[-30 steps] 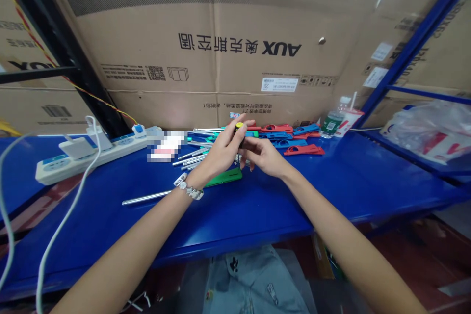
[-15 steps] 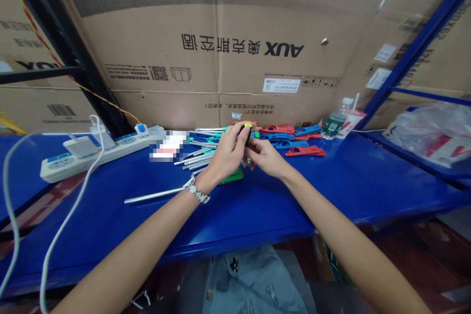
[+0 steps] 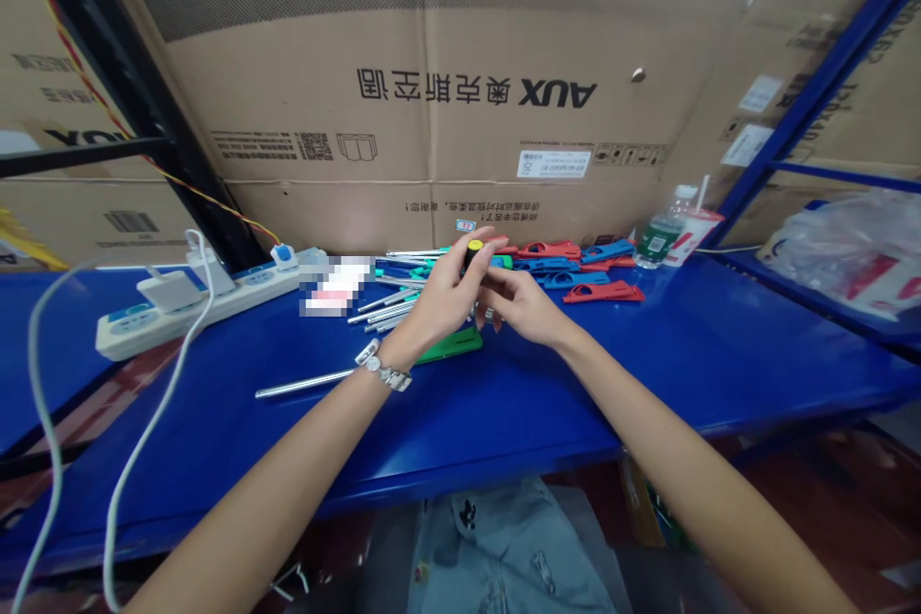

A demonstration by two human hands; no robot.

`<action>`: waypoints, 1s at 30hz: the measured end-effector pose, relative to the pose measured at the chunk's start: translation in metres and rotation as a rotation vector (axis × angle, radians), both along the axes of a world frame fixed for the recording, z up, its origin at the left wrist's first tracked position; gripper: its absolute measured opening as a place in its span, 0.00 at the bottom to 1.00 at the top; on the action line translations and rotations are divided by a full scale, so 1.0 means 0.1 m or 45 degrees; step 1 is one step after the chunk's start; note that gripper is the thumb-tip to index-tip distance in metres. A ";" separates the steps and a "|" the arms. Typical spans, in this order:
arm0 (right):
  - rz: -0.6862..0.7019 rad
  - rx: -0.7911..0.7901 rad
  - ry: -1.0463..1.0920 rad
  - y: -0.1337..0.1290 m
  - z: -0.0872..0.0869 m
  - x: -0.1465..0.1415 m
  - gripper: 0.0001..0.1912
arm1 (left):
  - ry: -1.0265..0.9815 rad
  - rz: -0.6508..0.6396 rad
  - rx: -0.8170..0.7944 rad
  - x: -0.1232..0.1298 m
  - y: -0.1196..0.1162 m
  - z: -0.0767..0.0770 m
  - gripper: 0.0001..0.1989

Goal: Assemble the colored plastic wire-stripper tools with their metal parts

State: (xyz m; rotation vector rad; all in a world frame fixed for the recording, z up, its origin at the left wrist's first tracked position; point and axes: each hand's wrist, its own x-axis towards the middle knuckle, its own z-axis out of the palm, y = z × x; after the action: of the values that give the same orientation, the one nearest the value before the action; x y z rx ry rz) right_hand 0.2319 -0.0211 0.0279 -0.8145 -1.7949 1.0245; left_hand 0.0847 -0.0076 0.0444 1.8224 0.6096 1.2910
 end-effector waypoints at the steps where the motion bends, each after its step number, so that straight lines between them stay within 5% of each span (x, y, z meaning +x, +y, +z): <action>1: -0.005 -0.007 0.009 0.00 0.01 0.02 0.20 | -0.006 0.026 0.018 0.00 0.01 0.01 0.21; 6: -0.165 -0.001 0.068 0.09 -0.06 -0.01 0.23 | -0.187 0.390 0.175 0.07 0.01 0.06 0.20; 10: -0.262 0.020 0.081 0.09 -0.12 -0.04 0.23 | -0.179 0.259 0.180 0.05 -0.02 0.05 0.15; 16: -0.017 -0.017 -0.022 -0.02 -0.03 0.07 0.20 | -0.026 0.126 0.223 -0.05 -0.02 -0.01 0.11; 20: -0.115 0.046 -0.035 0.07 -0.05 0.07 0.20 | -0.160 0.273 0.206 0.04 -0.02 0.00 0.14; 24: -0.237 0.060 0.042 0.11 -0.13 0.01 0.22 | -0.166 0.209 0.198 0.10 -0.09 -0.01 0.09; 30: -0.001 0.005 -0.023 -0.04 -0.04 0.03 0.19 | 0.035 0.137 0.184 0.05 -0.18 -0.08 0.17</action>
State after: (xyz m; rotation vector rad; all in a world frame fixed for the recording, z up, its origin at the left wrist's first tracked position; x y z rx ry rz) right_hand 0.2347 -0.0250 0.0239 -0.8246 -1.8108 1.0161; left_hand 0.0897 -0.0253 0.0361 1.9502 0.6521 1.4149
